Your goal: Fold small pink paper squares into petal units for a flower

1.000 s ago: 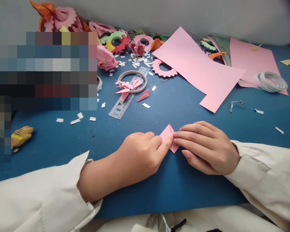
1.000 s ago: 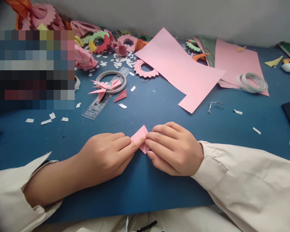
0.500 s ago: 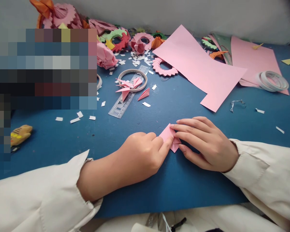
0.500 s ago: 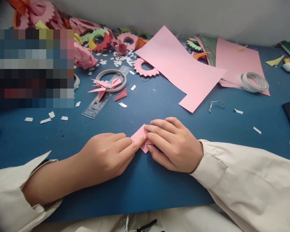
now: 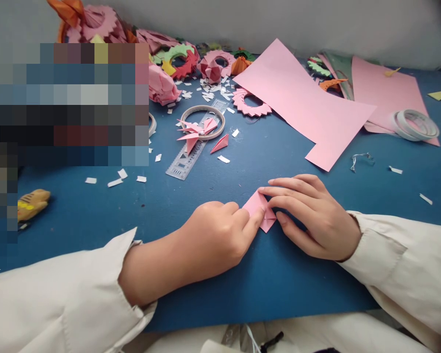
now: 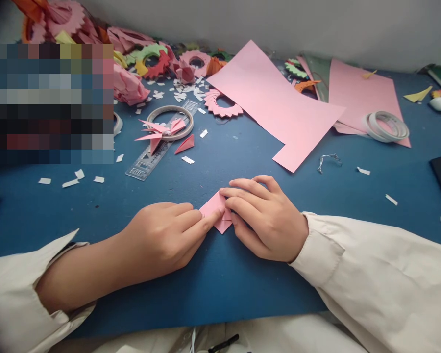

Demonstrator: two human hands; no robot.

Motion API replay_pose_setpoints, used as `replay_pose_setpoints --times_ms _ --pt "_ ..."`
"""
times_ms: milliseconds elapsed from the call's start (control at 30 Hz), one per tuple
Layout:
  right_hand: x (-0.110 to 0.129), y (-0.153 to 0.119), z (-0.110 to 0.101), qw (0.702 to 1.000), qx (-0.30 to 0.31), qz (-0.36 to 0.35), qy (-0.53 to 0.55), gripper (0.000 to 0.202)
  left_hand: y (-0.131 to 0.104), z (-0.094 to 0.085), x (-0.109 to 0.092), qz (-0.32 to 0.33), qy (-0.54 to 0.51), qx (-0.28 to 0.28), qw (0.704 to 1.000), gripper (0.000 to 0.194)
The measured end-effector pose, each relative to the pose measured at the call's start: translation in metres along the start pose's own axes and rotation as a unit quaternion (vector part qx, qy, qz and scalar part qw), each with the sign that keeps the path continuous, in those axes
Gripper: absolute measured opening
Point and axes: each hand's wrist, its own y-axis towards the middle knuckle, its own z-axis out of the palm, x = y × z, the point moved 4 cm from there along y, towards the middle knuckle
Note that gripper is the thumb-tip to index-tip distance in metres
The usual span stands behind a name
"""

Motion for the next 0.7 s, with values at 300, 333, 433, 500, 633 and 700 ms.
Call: replay_pose_setpoints --times_ms 300,333,433,500,633,700 --pt "0.0007 0.0000 -0.0037 0.999 -0.037 0.006 -0.034 0.015 0.0002 0.0007 -0.0005 -0.003 -0.006 0.015 1.000 0.023" --pt "0.0011 -0.0003 -0.0048 0.998 -0.046 -0.001 -0.034 0.015 0.0003 0.0008 -0.0003 -0.003 -0.006 0.014 1.000 0.023" --pt "0.0014 -0.0006 -0.0032 0.999 -0.031 -0.014 -0.030 0.014 0.0004 0.0008 -0.0001 -0.003 -0.003 0.012 1.000 0.023" --pt "0.0006 -0.0002 0.0001 0.999 -0.005 -0.013 -0.028 0.015 0.0003 0.0007 -0.0004 -0.001 -0.001 0.014 1.000 0.024" --pt "0.0008 0.0002 0.0043 0.998 0.028 -0.030 -0.045 0.019 -0.0001 0.0002 -0.0008 -0.001 0.002 0.012 1.000 0.028" --pt "0.0022 0.0001 0.0025 0.997 0.019 -0.051 -0.057 0.017 0.0000 0.0002 -0.0007 -0.001 0.000 0.010 1.000 0.026"
